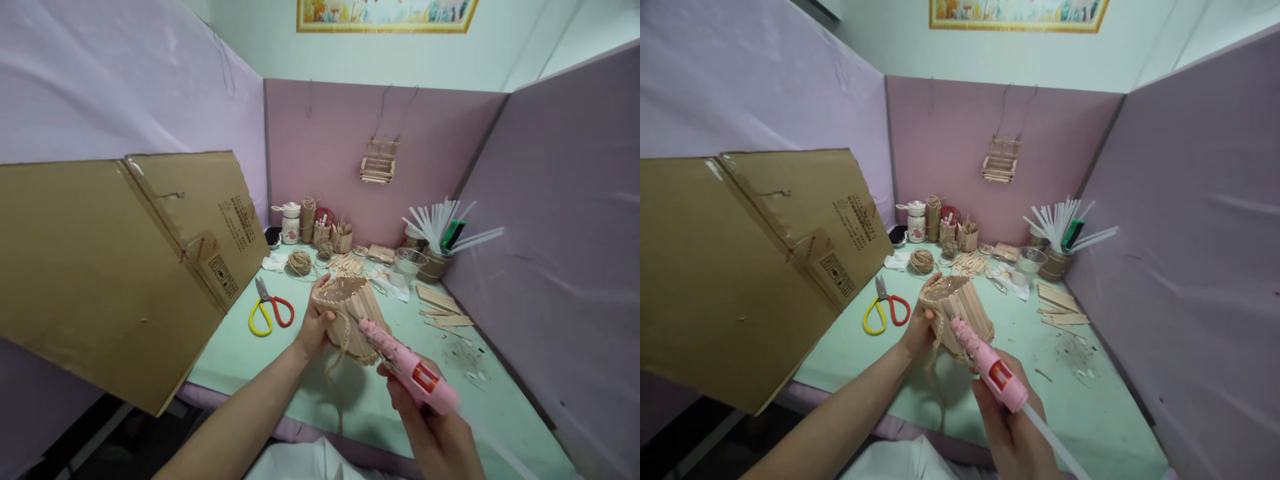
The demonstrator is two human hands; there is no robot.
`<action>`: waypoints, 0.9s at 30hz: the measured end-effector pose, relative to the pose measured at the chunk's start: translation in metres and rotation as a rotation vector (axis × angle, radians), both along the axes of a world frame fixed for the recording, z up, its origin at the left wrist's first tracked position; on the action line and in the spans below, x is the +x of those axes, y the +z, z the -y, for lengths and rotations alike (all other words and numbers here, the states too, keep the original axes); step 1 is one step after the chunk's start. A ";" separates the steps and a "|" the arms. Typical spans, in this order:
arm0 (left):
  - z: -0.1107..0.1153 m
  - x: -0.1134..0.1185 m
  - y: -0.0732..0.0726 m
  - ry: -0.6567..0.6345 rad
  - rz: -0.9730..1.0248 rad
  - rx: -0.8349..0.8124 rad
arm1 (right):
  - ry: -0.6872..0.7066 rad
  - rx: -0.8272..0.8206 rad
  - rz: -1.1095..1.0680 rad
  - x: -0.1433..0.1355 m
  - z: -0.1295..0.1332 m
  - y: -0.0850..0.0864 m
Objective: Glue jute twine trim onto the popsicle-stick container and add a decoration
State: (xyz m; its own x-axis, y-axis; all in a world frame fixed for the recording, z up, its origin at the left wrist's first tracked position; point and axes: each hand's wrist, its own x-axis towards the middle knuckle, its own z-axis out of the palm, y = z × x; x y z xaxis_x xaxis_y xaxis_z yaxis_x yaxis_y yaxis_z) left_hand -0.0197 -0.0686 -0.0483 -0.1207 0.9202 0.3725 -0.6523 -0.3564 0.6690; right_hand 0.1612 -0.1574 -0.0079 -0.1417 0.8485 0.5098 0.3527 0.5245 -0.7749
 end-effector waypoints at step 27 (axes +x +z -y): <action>0.003 0.003 0.005 0.039 0.001 -0.033 | 0.082 0.226 0.219 0.007 -0.010 -0.017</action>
